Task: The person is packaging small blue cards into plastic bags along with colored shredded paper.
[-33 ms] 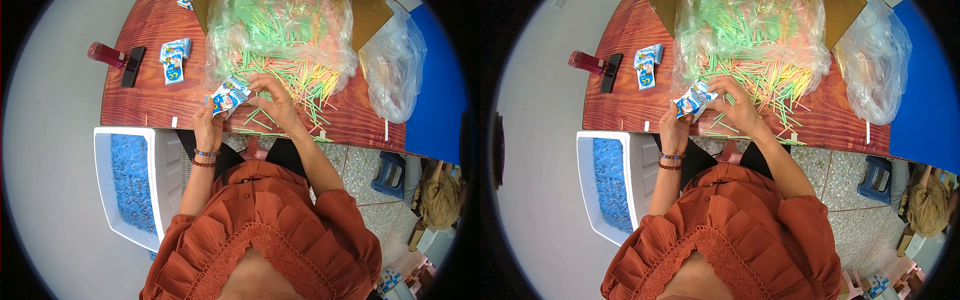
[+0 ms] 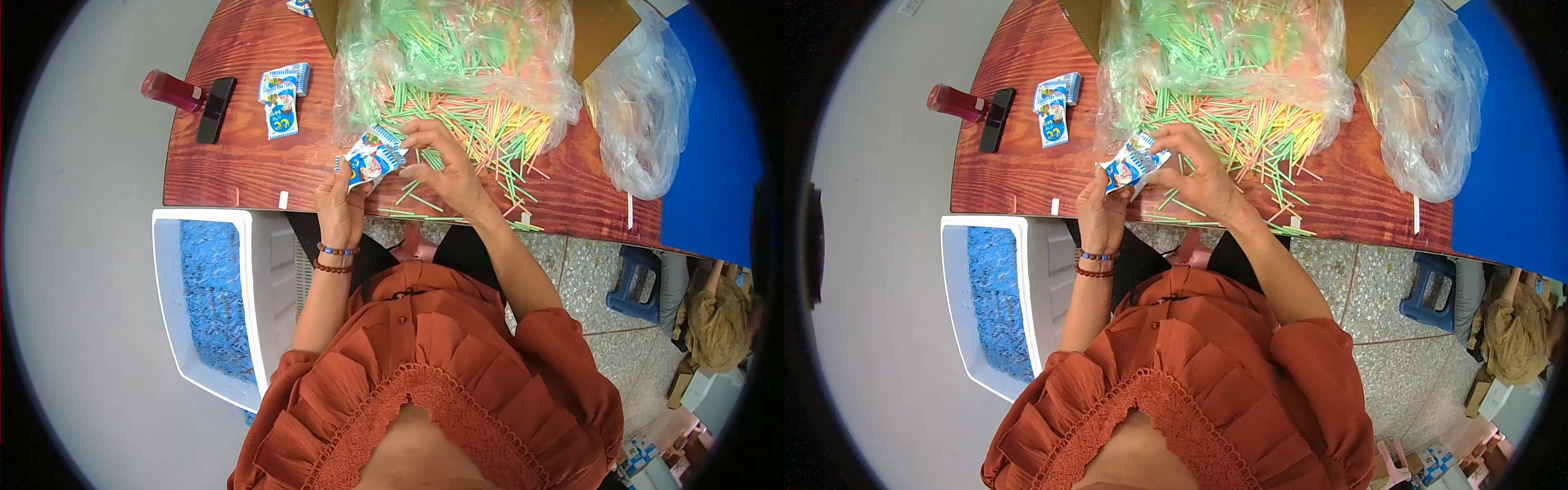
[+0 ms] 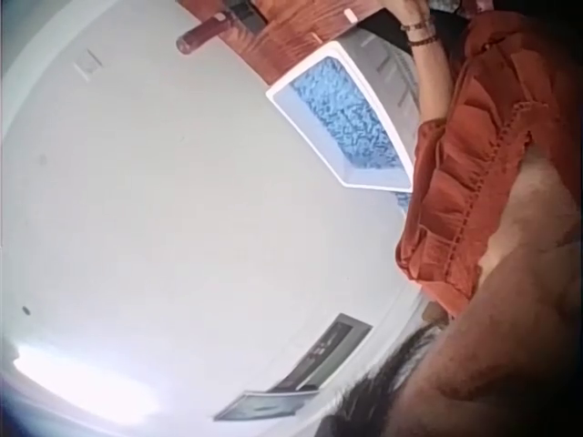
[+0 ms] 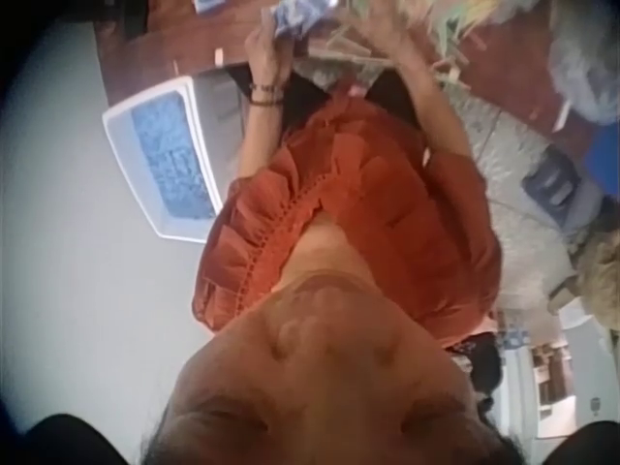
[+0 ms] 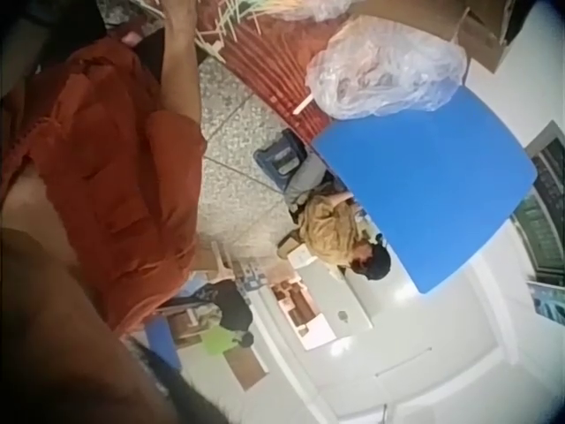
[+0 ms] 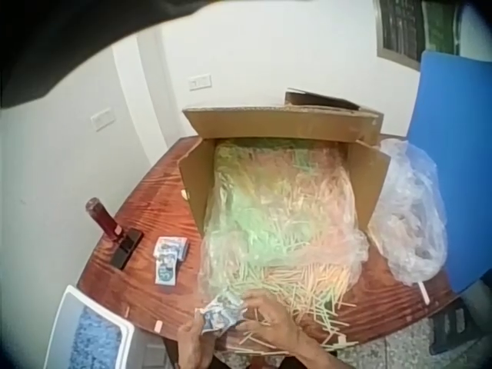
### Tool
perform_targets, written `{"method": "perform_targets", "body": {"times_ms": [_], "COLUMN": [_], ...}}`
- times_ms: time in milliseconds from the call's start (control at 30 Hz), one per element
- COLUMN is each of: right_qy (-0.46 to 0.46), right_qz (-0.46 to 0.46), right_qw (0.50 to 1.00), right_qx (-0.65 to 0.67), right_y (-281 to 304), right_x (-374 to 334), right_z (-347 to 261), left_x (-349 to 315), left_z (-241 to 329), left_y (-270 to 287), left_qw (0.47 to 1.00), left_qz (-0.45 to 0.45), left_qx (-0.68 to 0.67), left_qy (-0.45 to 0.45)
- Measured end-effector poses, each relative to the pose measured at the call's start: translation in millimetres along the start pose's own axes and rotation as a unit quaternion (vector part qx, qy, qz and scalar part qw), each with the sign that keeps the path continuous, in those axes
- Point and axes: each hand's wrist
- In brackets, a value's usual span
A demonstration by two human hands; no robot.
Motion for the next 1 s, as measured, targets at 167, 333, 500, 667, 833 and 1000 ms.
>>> {"method": "perform_targets", "body": {"times_ms": [167, 333, 500, 667, 833, 1000], "right_qy": [-0.058, 0.018, 0.016, -0.099, -0.066, -0.015], "right_qz": [-0.075, -0.125, -0.163, -0.145, -0.011, -0.11], "right_qw": [0.995, 0.99, 0.985, 0.984, 0.932, 0.811], "right_qx": [0.02, -0.057, -0.054, 0.02, -0.356, -0.575], "right_y": [-8.3, -6.3, 3.5, 35.7, 82.5, 79.5], "right_x": [-0.6, -1.6, -10.4, -18.5, -1.2, 16.8], "right_z": [-6.2, -0.4, 3.0, -1.4, 23.0, 35.4], "left_x": [-3.9, -7.5, -4.4, -9.3, -9.0, -8.9], "left_z": [-5.2, 7.0, -7.7, -16.0, -12.6, -14.9], "left_y": [-6.5, -9.1, 3.8, -2.5, -6.4, -3.6], "left_qw": [1.0, 0.991, 0.994, 0.999, 1.0, 0.999], "left_qz": [-0.025, -0.057, -0.033, -0.018, 0.012, 0.01], "left_qx": [-0.003, 0.004, 0.02, 0.02, -0.011, -0.031], "left_qy": [0.011, 0.117, 0.104, 0.043, 0.012, 0.018]}}
Point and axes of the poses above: each hand's wrist, its own x-axis towards the middle knuckle, its own y-axis out of the back of the hand, z = x × y, and after that the axes turned 1 degree about z, right-handed
